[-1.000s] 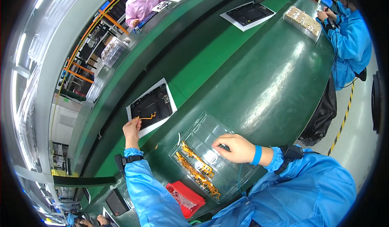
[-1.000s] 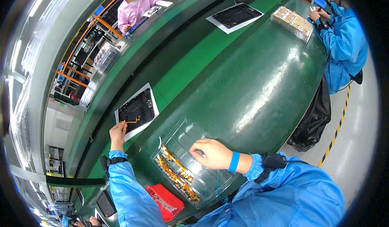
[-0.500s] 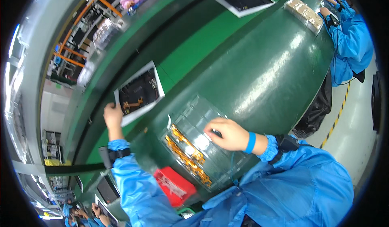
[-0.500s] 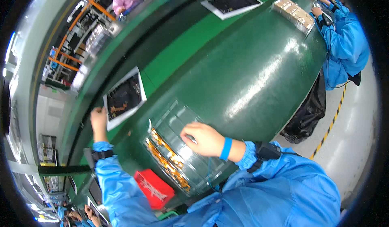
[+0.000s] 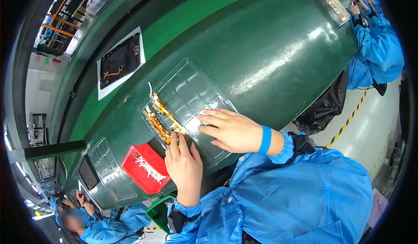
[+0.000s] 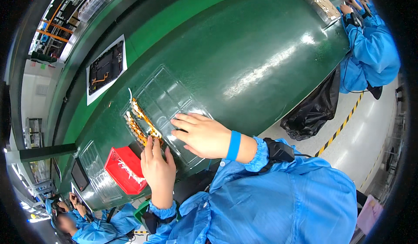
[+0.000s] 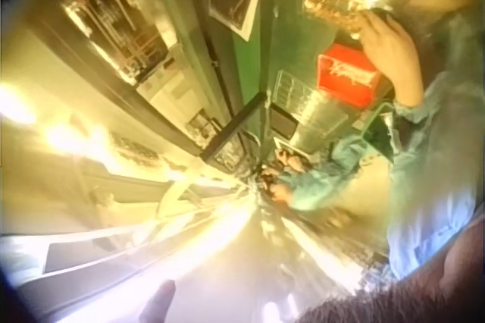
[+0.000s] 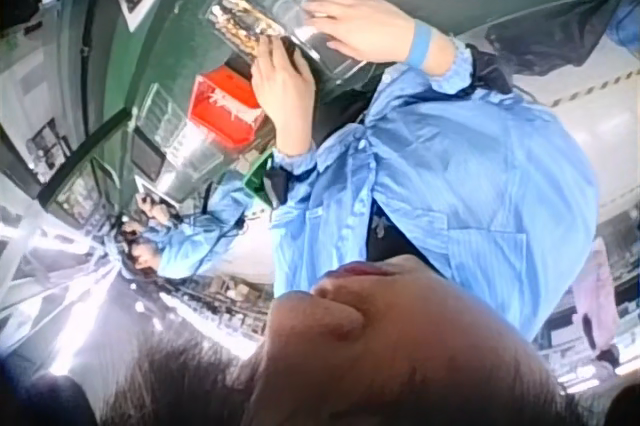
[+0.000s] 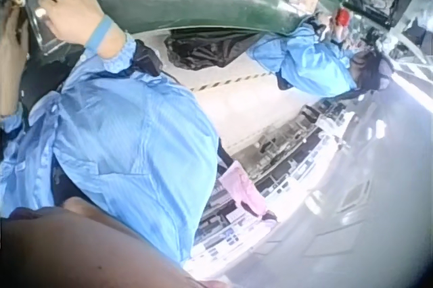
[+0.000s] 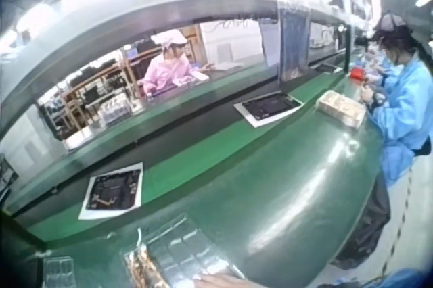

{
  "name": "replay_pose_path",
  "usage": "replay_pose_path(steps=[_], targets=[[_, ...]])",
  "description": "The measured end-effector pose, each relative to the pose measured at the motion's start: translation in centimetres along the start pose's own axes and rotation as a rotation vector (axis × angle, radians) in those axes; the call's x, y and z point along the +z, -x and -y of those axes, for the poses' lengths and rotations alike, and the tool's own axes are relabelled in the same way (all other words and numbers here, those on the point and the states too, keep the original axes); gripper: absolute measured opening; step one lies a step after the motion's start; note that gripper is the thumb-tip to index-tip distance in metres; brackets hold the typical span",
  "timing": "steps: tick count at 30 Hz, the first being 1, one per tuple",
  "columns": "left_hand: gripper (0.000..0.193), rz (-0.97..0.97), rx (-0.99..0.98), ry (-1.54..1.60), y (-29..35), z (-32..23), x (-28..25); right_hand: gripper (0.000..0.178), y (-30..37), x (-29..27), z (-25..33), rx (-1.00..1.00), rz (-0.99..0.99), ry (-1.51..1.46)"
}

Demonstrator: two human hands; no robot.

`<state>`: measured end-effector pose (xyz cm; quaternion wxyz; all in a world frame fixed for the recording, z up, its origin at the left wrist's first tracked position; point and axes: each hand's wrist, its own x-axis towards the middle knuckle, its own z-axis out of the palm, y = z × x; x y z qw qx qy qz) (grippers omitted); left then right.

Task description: Manually assembling small electronic parts and cables at a factory workstation.

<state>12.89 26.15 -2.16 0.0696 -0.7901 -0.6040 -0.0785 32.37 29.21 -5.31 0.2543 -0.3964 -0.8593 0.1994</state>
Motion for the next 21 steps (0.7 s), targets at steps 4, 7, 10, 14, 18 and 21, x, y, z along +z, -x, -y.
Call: replay_pose_path(steps=[4,7,10,14,18,21], targets=[[0.028,-0.049,0.005,-0.083,0.4,0.0,1.7,0.045,0.6,0.9,-0.7,-0.03,-0.054,-0.058],[0.013,-0.135,0.055,-0.162,-0.1,0.0,2.1,0.045,0.8,0.9,-0.8,-0.045,-0.099,-0.032],[0.008,-0.121,0.039,-0.122,-0.2,0.7,2.3,0.043,1.0,1.1,-1.0,-0.056,-0.125,-0.018],[0.005,-0.153,-0.018,0.061,-0.5,0.7,1.5,0.042,1.1,1.2,-1.0,-0.061,-0.145,-0.023],[0.007,-0.13,-0.028,0.153,-0.3,1.2,1.4,0.041,1.1,1.4,-1.3,-0.06,-0.147,-0.029],[0.015,-0.096,-0.154,0.261,-0.4,1.8,1.8,0.041,1.2,1.4,-1.2,-0.054,-0.147,-0.025]])
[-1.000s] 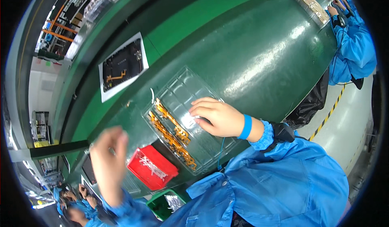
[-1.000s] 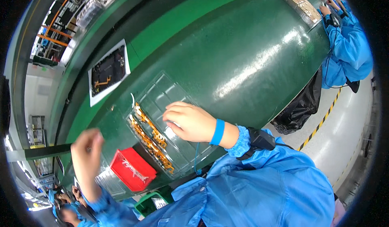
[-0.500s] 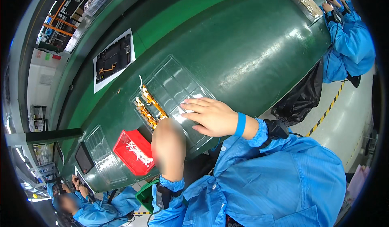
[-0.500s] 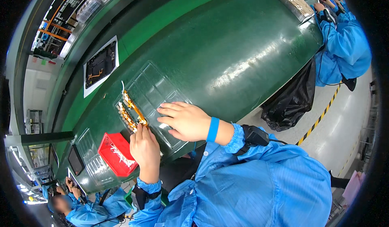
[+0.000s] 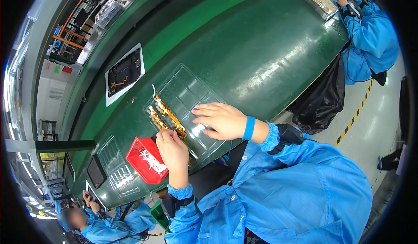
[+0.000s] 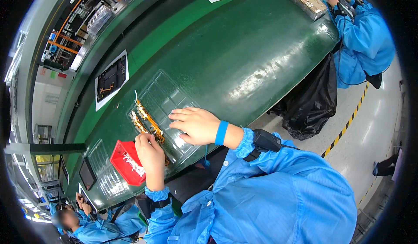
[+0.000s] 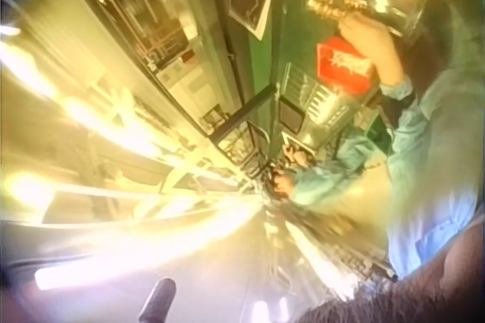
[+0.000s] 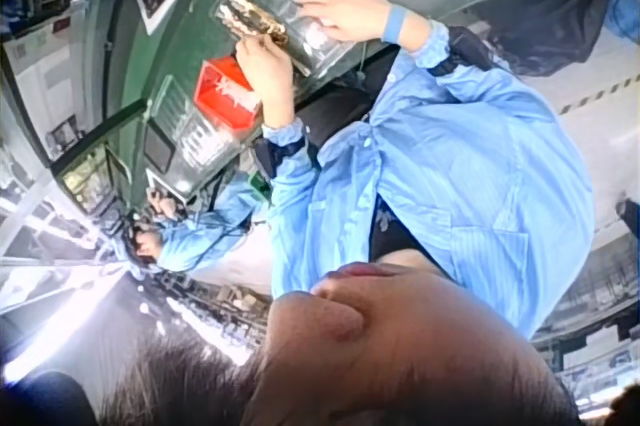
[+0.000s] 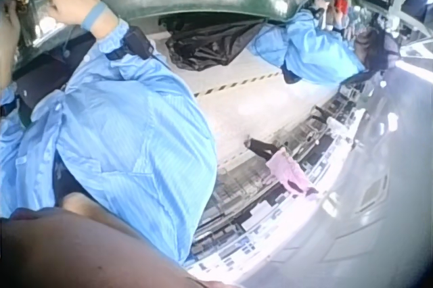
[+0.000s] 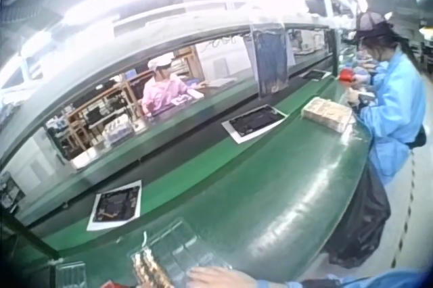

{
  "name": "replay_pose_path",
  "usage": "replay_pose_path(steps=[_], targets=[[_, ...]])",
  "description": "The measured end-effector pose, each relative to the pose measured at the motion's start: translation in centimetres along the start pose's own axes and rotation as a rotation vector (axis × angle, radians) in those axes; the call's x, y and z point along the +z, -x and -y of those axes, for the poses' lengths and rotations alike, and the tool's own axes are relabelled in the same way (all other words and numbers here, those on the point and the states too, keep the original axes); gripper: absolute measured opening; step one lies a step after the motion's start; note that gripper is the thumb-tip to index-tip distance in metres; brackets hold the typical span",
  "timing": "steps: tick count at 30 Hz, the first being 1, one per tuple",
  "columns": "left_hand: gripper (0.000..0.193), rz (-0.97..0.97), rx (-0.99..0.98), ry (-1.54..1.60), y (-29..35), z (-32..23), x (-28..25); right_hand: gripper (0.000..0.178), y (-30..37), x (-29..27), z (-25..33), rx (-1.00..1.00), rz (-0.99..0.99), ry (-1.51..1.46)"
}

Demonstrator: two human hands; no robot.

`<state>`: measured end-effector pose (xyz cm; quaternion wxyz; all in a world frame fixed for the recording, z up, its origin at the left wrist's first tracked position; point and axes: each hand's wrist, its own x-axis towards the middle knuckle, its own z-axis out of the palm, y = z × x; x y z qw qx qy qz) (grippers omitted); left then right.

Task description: Manually assembling small electronic parts and cables at a factory workstation.

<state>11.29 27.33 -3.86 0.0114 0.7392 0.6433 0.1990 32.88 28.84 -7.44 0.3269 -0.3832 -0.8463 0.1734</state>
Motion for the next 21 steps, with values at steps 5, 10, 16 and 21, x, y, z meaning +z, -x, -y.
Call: replay_pose_path(steps=[5,10,16,21], targets=[[0.016,-0.004,0.064,0.028,-0.2,-1.3,-0.3,0.04,0.1,0.1,0.2,0.004,-0.013,-0.001],[0.014,0.032,0.052,0.004,-0.4,-0.8,0.4,0.04,0.1,0.2,0.1,0.003,-0.011,-0.004],[0.013,0.064,0.0,0.088,-1.1,0.0,0.5,0.039,-0.1,0.2,0.0,-0.001,0.004,0.014],[0.018,0.019,-0.039,0.101,-1.6,-0.5,0.6,0.038,0.2,0.1,-0.4,0.005,-0.012,0.017]])
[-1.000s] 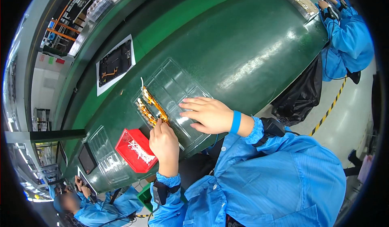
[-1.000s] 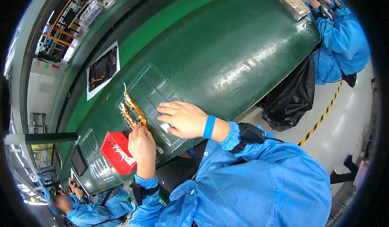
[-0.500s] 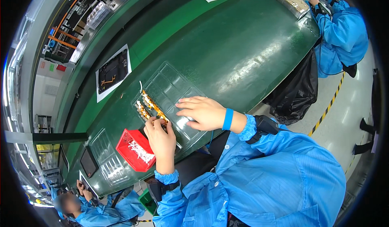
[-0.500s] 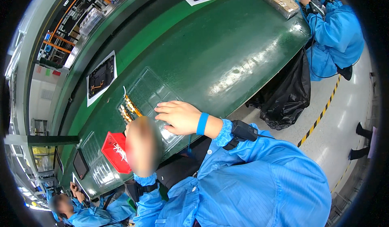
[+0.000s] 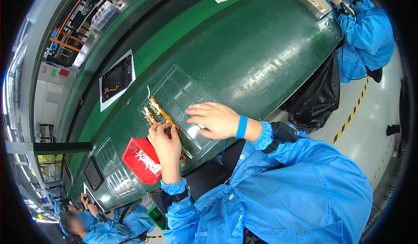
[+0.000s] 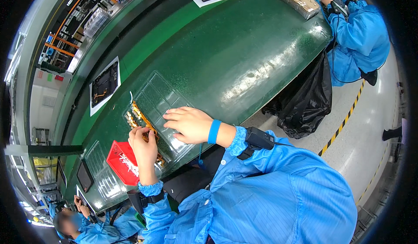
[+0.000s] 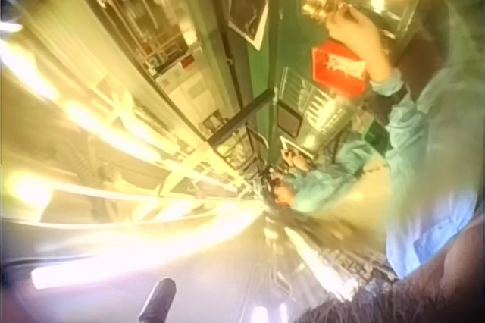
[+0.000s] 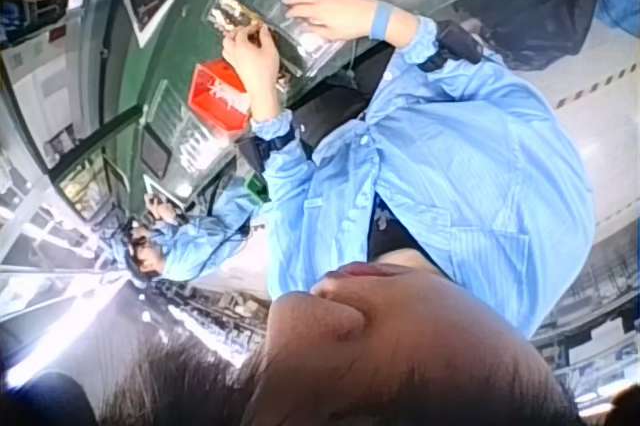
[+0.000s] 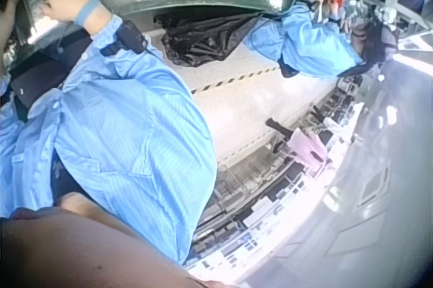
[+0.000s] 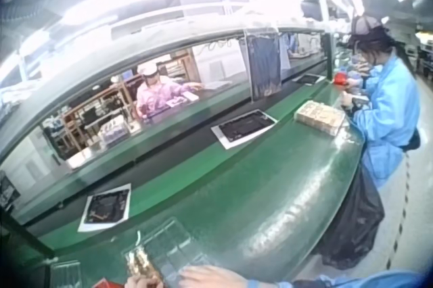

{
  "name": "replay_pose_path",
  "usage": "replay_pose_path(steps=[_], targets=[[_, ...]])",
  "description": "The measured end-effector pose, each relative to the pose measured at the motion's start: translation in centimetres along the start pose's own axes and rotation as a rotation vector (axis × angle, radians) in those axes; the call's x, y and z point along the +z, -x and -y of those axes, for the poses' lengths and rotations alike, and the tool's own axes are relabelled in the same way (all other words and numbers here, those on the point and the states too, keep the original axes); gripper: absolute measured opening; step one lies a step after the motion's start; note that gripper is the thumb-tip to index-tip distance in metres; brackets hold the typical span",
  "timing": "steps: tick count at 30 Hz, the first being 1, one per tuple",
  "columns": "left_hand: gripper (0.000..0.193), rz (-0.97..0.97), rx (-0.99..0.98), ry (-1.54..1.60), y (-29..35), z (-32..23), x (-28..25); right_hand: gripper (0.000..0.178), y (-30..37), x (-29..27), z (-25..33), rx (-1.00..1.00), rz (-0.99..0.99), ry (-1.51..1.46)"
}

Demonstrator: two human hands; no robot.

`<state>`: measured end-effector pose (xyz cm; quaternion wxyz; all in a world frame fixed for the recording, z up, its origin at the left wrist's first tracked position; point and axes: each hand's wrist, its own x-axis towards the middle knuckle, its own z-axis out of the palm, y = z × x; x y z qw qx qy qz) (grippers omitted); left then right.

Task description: Manually assembling small electronic parts and cables at a factory workstation.

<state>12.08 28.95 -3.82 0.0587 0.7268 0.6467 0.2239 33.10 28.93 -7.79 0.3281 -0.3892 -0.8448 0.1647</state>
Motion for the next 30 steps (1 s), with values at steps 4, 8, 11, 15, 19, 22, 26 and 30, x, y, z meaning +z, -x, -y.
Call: replay_pose_path(steps=[4,8,11,15,19,22,26,30], targets=[[0.023,0.011,-0.132,-0.027,-0.9,-1.1,-0.5,0.039,-0.1,-0.4,0.2,-0.005,0.003,-0.013],[0.029,-0.078,-0.223,-0.148,-1.8,0.3,0.8,0.039,-0.5,0.0,0.7,-0.031,0.011,-0.027],[0.028,-0.041,-0.256,-0.158,-3.0,-0.4,2.9,0.039,0.3,-0.2,-0.3,0.002,-0.008,-0.005],[0.024,-0.066,-0.35,-0.265,-2.7,-1.8,2.9,0.039,0.2,-0.1,-0.2,-0.006,0.0,-0.005],[0.024,-0.109,-0.363,-0.278,-2.7,-1.6,2.9,0.039,0.2,-0.2,-0.1,-0.019,0.011,-0.004],[0.024,-0.116,-0.372,-0.274,-2.9,-0.9,2.8,0.039,0.2,-0.3,-0.2,-0.028,0.013,-0.005],[0.027,-0.095,-0.336,-0.337,-3.1,-0.5,3.4,0.039,0.4,-0.3,-0.3,-0.023,0.013,-0.009],[0.028,-0.155,-0.256,-0.499,-3.0,0.6,4.2,0.038,0.4,-0.2,-0.2,-0.025,0.008,-0.019]])
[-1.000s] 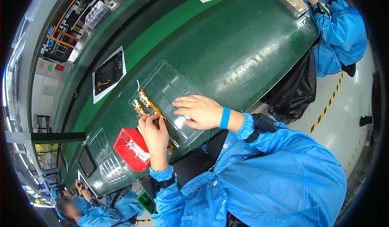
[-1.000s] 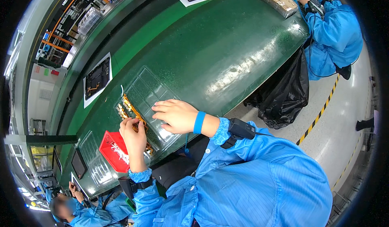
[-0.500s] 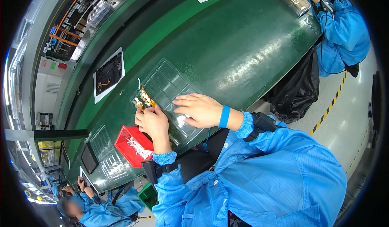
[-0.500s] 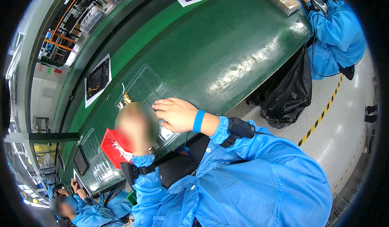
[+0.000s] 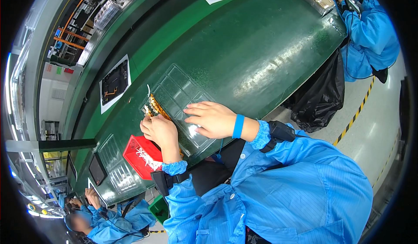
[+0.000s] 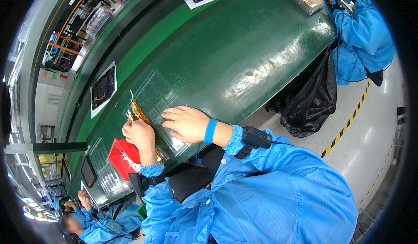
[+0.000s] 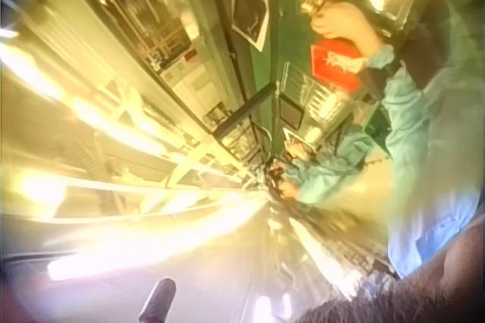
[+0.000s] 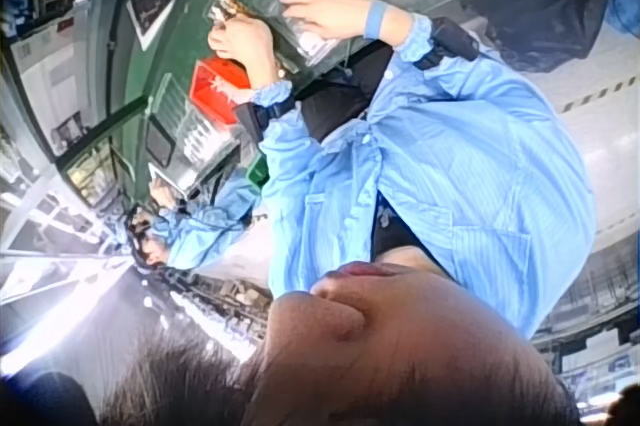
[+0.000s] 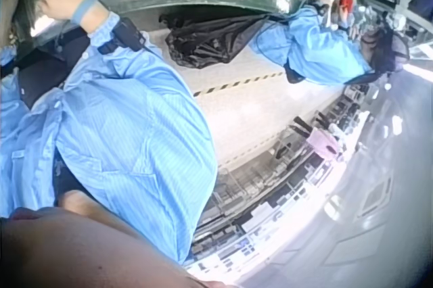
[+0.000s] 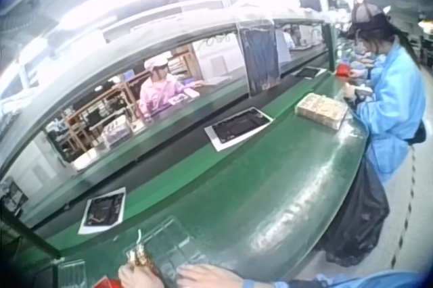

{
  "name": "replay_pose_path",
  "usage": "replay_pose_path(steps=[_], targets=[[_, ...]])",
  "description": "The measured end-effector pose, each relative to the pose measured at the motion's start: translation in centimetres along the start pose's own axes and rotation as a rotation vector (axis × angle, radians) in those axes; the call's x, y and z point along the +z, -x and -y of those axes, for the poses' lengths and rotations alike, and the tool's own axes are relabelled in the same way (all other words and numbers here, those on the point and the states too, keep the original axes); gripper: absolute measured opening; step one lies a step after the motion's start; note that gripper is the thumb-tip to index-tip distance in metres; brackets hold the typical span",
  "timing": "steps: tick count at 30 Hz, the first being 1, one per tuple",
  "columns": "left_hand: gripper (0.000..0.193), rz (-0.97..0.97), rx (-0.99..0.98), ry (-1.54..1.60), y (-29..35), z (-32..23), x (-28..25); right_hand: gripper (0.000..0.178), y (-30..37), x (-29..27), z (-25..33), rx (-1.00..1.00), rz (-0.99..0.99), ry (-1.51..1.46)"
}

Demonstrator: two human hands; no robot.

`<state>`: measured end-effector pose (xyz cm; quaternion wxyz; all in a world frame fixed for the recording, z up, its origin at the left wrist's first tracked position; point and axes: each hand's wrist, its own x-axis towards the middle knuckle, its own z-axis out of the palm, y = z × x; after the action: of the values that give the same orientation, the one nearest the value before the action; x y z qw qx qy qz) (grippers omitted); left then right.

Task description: Manually assembling small electronic parts and cables at a factory workstation.

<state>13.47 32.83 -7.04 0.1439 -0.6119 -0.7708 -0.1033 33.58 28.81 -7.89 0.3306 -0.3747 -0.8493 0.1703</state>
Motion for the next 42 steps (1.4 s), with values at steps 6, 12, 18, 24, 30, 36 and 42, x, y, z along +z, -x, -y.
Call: replay_pose_path(steps=[6,12,18,24,30,36,42], targets=[[0.028,-0.011,-0.02,0.071,-0.1,-1.0,-1.2,0.038,0.1,0.0,-0.1,-0.001,-0.002,-0.004],[0.026,0.016,-0.044,0.091,0.3,-1.6,-2.0,0.037,0.2,0.1,-0.3,-0.001,-0.008,-0.012],[0.024,0.093,-0.1,0.158,0.0,-0.8,-0.8,0.036,0.3,0.0,-0.3,-0.003,-0.012,-0.014],[0.023,0.027,-0.11,0.186,-0.5,-0.4,-0.1,0.034,0.4,0.1,-0.7,-0.004,-0.03,-0.018],[0.025,0.142,-0.225,0.296,-1.2,-1.3,-2.6,0.033,0.5,0.1,-0.7,-0.006,-0.03,-0.008],[0.028,0.16,-0.263,0.43,-1.3,-1.5,-2.6,0.032,0.5,0.1,-0.8,-0.002,-0.031,0.01],[0.029,0.149,-0.236,0.495,-1.5,-1.4,-2.8,0.032,0.5,0.3,-0.7,0.002,-0.033,0.013]])
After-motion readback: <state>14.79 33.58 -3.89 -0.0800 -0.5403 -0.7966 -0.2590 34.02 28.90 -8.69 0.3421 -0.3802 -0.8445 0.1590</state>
